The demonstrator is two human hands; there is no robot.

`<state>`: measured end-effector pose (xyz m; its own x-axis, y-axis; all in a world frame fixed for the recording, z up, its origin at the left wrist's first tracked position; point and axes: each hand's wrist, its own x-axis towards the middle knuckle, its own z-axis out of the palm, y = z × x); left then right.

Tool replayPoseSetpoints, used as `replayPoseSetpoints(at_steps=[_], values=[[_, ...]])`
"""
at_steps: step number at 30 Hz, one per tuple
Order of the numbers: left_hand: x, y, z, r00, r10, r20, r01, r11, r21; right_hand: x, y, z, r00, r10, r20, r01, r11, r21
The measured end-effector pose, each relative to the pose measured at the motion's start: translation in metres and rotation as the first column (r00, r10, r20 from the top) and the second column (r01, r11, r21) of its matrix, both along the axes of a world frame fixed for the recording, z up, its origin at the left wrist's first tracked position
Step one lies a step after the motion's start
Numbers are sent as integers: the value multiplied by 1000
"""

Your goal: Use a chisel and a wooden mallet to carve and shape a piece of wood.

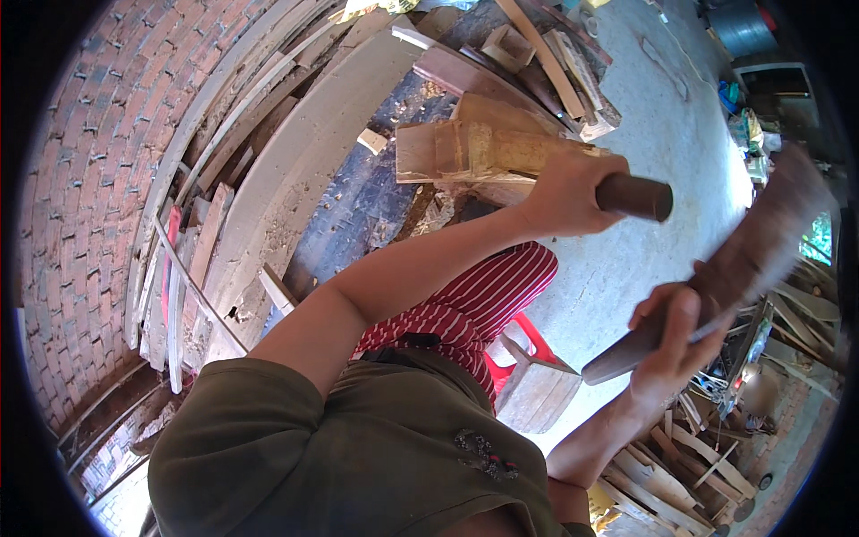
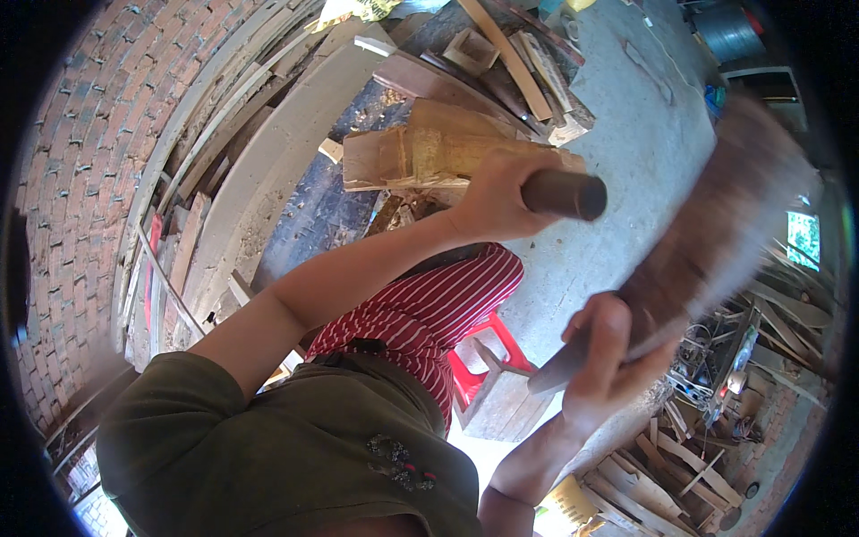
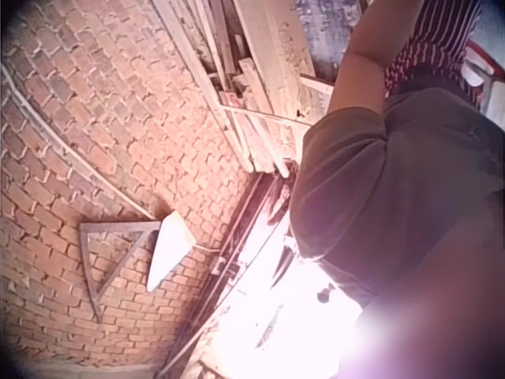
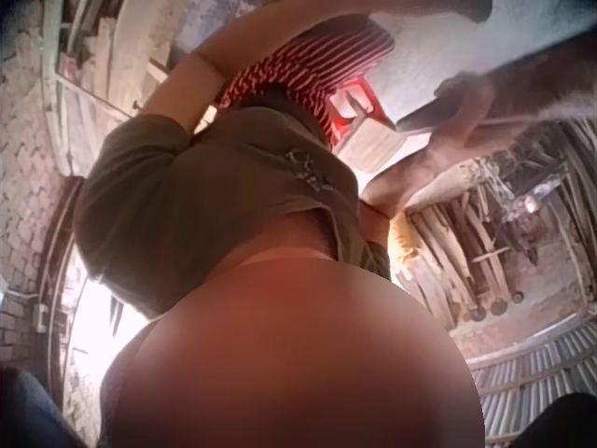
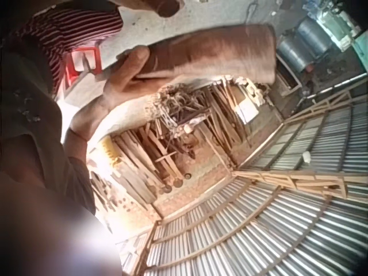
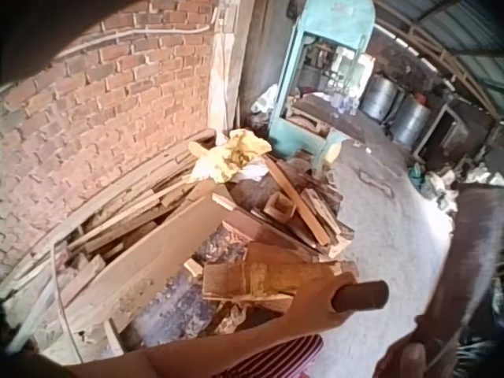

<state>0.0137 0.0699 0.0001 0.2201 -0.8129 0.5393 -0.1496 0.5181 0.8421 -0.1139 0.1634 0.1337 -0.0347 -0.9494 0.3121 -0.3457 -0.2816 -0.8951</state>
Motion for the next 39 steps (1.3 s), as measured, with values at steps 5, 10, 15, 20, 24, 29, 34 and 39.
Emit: replayPoseSetpoints(at_steps=[5,10,15,20,24,29,34,39], values=[[4,6,-24,1000,-19,22,18,999,46,5,-4,-10,957,81,-279,18,941,337],[-1,2,-19,999,-24,26,25,1000,-16,0,8,-4,999,-43,15,41,993,109],[1,-15,-18,999,-28,29,27,999,48,-2,-6,-25,983,71,-169,-29,970,240],[48,-37,18,988,53,-142,-23,978,210,-5,-1,-22,1000,3,27,-10,973,232],[54,-35,15,979,38,-200,21,958,284,-8,-4,-31,998,4,-56,9,974,226],[41,-27,14,994,-6,-112,29,979,204,-1,-8,-24,999,19,-41,-12,984,176],[18,-7,-3,996,-83,21,80,991,108,8,-7,-5,999,6,33,-4,997,-80],[14,7,-16,997,-64,43,61,996,67,-1,-10,-24,981,76,-176,-32,970,240]])
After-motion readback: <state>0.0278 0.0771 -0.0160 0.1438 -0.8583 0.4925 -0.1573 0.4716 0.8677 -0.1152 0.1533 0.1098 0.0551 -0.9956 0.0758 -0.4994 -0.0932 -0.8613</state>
